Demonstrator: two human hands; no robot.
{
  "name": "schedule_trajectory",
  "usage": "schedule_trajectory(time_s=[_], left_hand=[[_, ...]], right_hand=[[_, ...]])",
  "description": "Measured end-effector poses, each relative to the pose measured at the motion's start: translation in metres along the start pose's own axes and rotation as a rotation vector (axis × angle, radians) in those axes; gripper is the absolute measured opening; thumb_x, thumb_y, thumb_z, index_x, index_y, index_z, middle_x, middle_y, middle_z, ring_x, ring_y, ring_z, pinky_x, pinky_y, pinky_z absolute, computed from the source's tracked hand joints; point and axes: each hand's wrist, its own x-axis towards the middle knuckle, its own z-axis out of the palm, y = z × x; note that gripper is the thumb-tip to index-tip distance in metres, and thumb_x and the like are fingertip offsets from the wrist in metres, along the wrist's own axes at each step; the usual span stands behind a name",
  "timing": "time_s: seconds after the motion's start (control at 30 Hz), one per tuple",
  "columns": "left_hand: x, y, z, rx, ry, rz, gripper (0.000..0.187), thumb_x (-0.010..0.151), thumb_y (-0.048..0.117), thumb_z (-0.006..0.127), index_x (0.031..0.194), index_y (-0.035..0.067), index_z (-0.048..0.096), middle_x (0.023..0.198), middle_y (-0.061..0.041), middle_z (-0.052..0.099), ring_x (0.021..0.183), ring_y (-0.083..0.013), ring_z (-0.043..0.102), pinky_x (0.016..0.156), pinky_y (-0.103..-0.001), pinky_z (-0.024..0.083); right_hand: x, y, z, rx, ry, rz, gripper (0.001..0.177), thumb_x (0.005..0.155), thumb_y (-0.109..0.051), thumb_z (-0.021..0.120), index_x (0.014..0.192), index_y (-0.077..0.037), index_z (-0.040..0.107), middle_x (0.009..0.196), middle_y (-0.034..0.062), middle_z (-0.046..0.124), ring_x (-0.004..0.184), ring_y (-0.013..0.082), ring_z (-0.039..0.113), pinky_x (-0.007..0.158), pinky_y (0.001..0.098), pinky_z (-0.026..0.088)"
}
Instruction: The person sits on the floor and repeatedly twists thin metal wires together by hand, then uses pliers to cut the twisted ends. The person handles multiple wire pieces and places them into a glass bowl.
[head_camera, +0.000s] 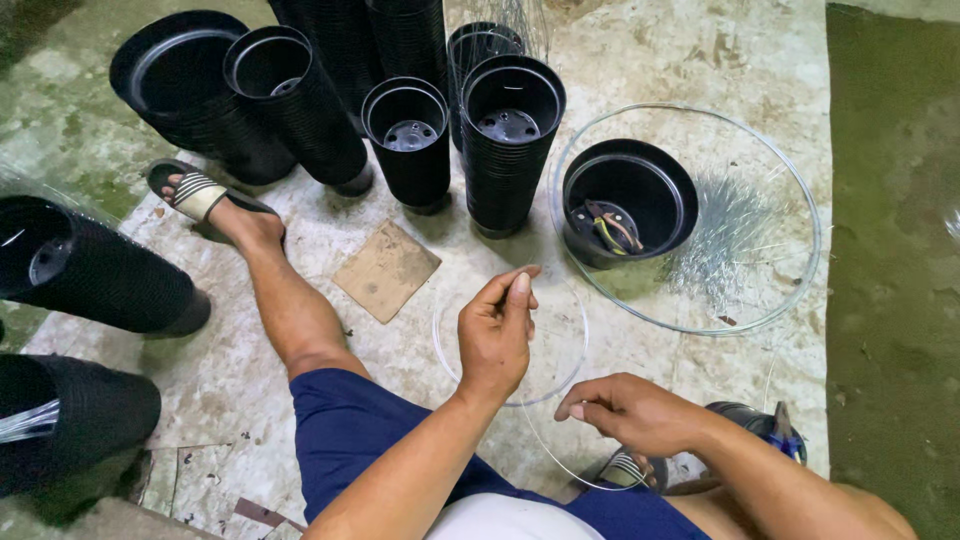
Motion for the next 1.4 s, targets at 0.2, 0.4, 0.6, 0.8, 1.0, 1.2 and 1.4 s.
schedule_trajectory(time_s=[0.2, 0.4, 0.6, 0.8, 1.0, 1.2, 1.4], left_hand=[[-0.005, 0.008, 0.001, 0.088, -0.015, -0.031, 0.032, 0.102, 0.027, 0.064, 0.116, 0.001, 0.076, 0.076, 0.006, 0.056, 0.062, -0.0015, 0.042, 0.055, -0.02, 0.034], [-0.014, 0.008, 0.001, 0.044, -0.101, -0.031, 0.03, 0.103, 0.024, 0.066, 0.115, -0.002, 0.076, 0.082, 0.005, 0.062, 0.073, -0.0019, 0.048, 0.065, -0.019, 0.04], [-0.023, 0.005, 0.01, 0.108, -0.162, -0.005, 0.029, 0.103, 0.022, 0.065, 0.112, -0.003, 0.076, 0.087, 0.004, 0.069, 0.077, -0.0018, 0.053, 0.07, -0.019, 0.045], [-0.027, 0.001, 0.012, 0.143, -0.17, -0.064, 0.027, 0.102, 0.021, 0.066, 0.111, -0.002, 0.078, 0.079, 0.004, 0.064, 0.07, -0.0024, 0.049, 0.063, -0.021, 0.042], [-0.027, -0.004, 0.01, 0.142, -0.173, -0.052, 0.027, 0.102, 0.021, 0.066, 0.11, -0.003, 0.077, 0.087, 0.002, 0.071, 0.075, -0.0023, 0.054, 0.068, -0.02, 0.046], [-0.026, -0.004, 0.009, 0.174, -0.182, -0.023, 0.027, 0.102, 0.021, 0.065, 0.11, -0.003, 0.076, 0.093, -0.001, 0.075, 0.082, -0.0036, 0.06, 0.074, -0.021, 0.05], [-0.021, 0.0, 0.002, -0.001, -0.108, -0.029, 0.029, 0.106, 0.022, 0.061, 0.113, -0.003, 0.073, 0.077, 0.006, 0.055, 0.065, -0.0005, 0.044, 0.058, -0.02, 0.035]], right_hand=[[0.008, 0.004, 0.002, -0.245, -0.056, -0.318, 0.029, 0.1, -0.024, 0.057, 0.116, -0.011, 0.078, 0.065, 0.005, 0.058, 0.062, 0.013, 0.054, 0.061, 0.031, 0.049], [-0.005, -0.012, -0.005, -0.245, 0.574, -0.442, 0.047, 0.086, -0.021, 0.069, 0.132, -0.015, 0.068, 0.113, 0.0064, 0.076, 0.072, 0.0186, 0.07, 0.063, 0.0318, 0.056], [-0.019, -0.027, -0.008, -0.156, 0.886, -0.968, 0.064, 0.086, -0.005, 0.075, 0.145, -0.004, 0.052, 0.122, 0.0129, 0.068, 0.1, 0.0194, 0.069, 0.088, 0.0316, 0.056], [-0.024, -0.03, -0.009, -0.171, 0.853, -0.953, 0.06, 0.087, -0.006, 0.076, 0.144, -0.007, 0.055, 0.12, 0.0113, 0.069, 0.096, 0.0185, 0.068, 0.085, 0.03, 0.057], [-0.021, -0.029, -0.009, -0.179, 0.868, -0.931, 0.056, 0.087, -0.008, 0.076, 0.14, -0.008, 0.059, 0.117, 0.0105, 0.07, 0.094, 0.0171, 0.069, 0.079, 0.0296, 0.057], [-0.02, -0.029, -0.008, -0.24, 0.855, -0.966, 0.053, 0.088, -0.007, 0.075, 0.14, -0.008, 0.06, 0.118, 0.011, 0.071, 0.099, 0.0191, 0.07, 0.08, 0.0295, 0.058], [-0.011, -0.025, 0.001, -0.182, 0.78, -0.9, 0.051, 0.089, -0.011, 0.075, 0.137, -0.001, 0.057, 0.121, 0.0124, 0.073, 0.106, 0.021, 0.073, 0.088, 0.0322, 0.058]])
